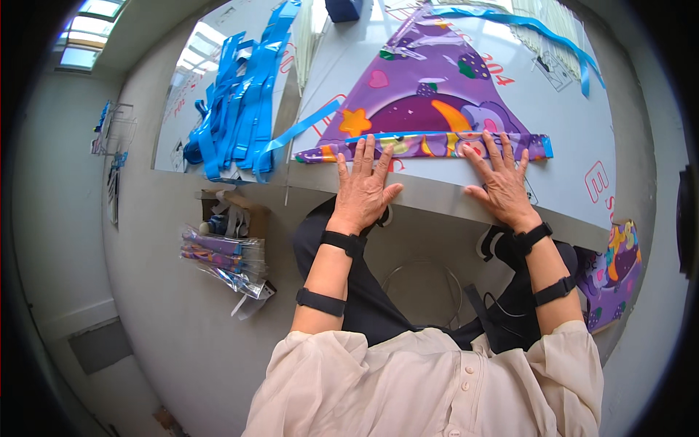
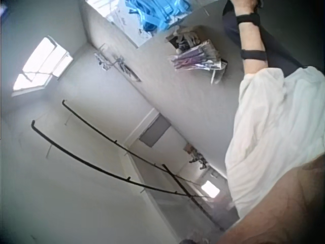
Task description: Folding a decorative kite and placing it into a plastic sleeve for packaging.
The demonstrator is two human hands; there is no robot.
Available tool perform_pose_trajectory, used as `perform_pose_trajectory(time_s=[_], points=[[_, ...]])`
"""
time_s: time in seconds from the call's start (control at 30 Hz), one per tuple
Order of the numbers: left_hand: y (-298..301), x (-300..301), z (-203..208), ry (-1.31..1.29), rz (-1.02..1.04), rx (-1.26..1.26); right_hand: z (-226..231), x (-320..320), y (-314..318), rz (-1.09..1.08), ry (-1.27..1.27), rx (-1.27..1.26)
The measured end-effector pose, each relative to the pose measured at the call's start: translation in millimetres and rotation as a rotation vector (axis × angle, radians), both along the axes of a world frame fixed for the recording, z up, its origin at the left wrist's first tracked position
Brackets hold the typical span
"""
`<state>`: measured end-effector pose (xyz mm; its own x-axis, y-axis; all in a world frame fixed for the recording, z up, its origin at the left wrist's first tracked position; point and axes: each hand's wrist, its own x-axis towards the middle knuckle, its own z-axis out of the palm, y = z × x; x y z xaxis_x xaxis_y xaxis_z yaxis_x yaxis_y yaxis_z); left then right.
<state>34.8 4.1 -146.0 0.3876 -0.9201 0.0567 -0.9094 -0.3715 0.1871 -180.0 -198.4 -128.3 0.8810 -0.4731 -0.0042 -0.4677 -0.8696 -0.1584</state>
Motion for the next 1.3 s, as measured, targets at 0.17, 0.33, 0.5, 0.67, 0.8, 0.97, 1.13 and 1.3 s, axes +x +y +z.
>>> perform_pose_trajectory(time_s=[0.17, 0.33, 0.5, 0.67, 0.8, 0.97, 1.13, 1.3], points=[[9, 10, 18, 0.028, 0.123, 0.145, 0, 5, 8, -0.074, -0.030, -0.008], [1, 84, 46, 0.437, 0.118, -0.267, 0, 8, 10, -0.096, -0.014, -0.043], [-35, 197, 44, 0.154, 0.447, -0.275, -2, 10, 11, -0.087, -0.023, -0.084], [-66, 237, 23, 0.179, 0.639, -0.334, -1, 12, 12, -0.088, 0.001, -0.092], [-91, 246, 12, 0.135, 0.693, -0.370, 1, 14, 12, -0.095, 0.014, -0.087], [-107, 264, 18, 0.184, 0.797, -0.140, 1, 14, 12, -0.095, 0.012, -0.109], [-102, 283, 17, 0.142, 0.702, -0.105, 3, 15, 13, -0.104, 0.008, -0.074], [-88, 289, 12, 0.342, 0.703, 0.002, 6, 15, 14, -0.110, 0.008, -0.055]])
